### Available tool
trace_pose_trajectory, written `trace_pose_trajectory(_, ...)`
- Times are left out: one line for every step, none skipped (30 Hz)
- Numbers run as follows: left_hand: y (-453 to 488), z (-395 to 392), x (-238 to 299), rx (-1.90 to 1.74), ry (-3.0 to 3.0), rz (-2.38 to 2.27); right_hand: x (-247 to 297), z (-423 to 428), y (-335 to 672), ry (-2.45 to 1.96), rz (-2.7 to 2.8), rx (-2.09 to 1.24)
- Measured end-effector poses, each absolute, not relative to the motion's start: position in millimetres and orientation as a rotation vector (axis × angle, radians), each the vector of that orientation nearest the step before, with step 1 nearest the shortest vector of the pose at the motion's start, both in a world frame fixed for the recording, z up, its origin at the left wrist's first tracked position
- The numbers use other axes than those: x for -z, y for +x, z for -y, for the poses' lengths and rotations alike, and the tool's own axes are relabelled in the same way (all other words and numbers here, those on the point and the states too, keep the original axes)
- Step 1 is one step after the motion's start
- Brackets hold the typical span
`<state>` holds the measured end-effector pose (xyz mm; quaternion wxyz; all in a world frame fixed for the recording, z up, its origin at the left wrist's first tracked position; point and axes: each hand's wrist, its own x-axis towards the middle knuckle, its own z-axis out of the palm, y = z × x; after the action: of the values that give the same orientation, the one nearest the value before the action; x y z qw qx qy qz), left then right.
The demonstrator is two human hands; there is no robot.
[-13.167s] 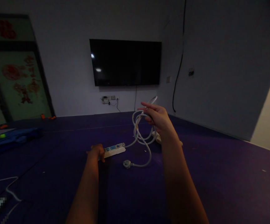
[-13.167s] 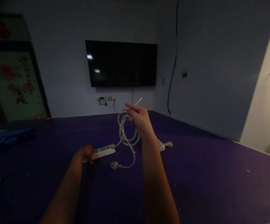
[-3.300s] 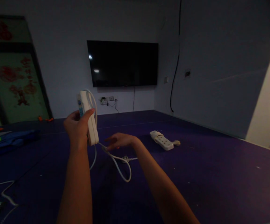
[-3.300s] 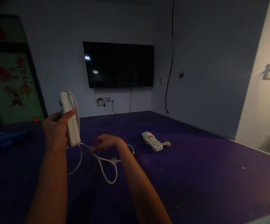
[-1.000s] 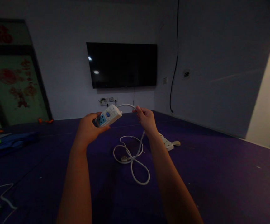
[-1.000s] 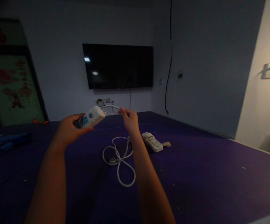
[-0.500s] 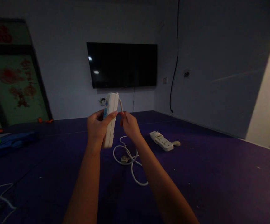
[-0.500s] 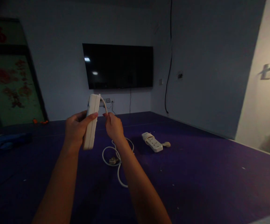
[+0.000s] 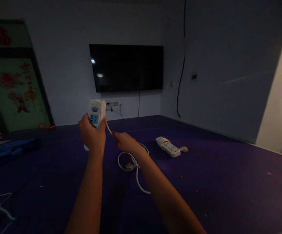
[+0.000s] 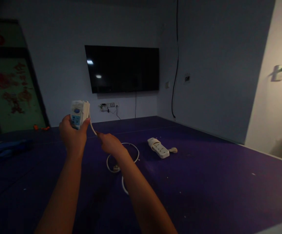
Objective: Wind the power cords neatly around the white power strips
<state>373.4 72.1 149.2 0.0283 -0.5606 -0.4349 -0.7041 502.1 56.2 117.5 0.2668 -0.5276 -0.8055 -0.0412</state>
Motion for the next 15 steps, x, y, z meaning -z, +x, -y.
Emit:
trace_pose_trajectory(370,-71,-149,2.100,-1.683,1.425,-117,-56,502,-1.425,2.169,0.155)
trace_pose_trajectory(366,-70,-149,2.018,-1.650,1.488,-116,-57,502,-1.420,2.156,0.196)
trace_pose_trajectory(361,-70,-149,1.937,-1.632,1.527,-116,-57,502,-1.408,2.141,0.230)
trace_pose_trajectory(356,-70,-149,1.867,-1.624,1.540,-117,-58,502,-1.387,2.124,0.251)
trace_pose_trajectory(350,-72,-148,1.814,-1.607,1.537,-117,-59,502,-1.352,2.110,0.260)
trace_pose_trajectory(343,-74,-147,1.775,-1.591,1.531,-118,-60,502,-1.302,2.100,0.258)
trace_pose_trajectory(337,-77,-145,1.744,-1.586,1.523,-120,-60,503,-1.241,2.091,0.248)
trace_pose_trajectory(331,-81,-144,1.715,-1.596,1.521,-121,-61,503,-1.176,2.079,0.239)
trace_pose_trajectory(325,-85,-142,1.683,-1.620,1.535,-123,-61,504,-1.117,2.063,0.235)
trace_pose_trajectory(320,-90,-141,1.651,-1.644,1.565,-125,-60,505,-1.066,2.045,0.241)
trace_pose_trajectory(315,-94,-140,1.620,-1.663,1.605,-128,-59,506,-1.026,2.027,0.257)
trace_pose_trajectory(311,-98,-139,1.579,-1.697,1.639,-130,-56,506,-0.996,2.010,0.282)
trace_pose_trajectory(308,-101,-138,1.538,-1.742,1.658,-132,-54,507,-0.975,1.995,0.309)
trace_pose_trajectory(306,-103,-137,1.494,-1.807,1.654,-134,-51,507,-0.962,1.985,0.337)
trace_pose_trajectory(305,-105,-136,1.451,-1.880,1.628,-136,-47,507,-0.956,1.979,0.362)
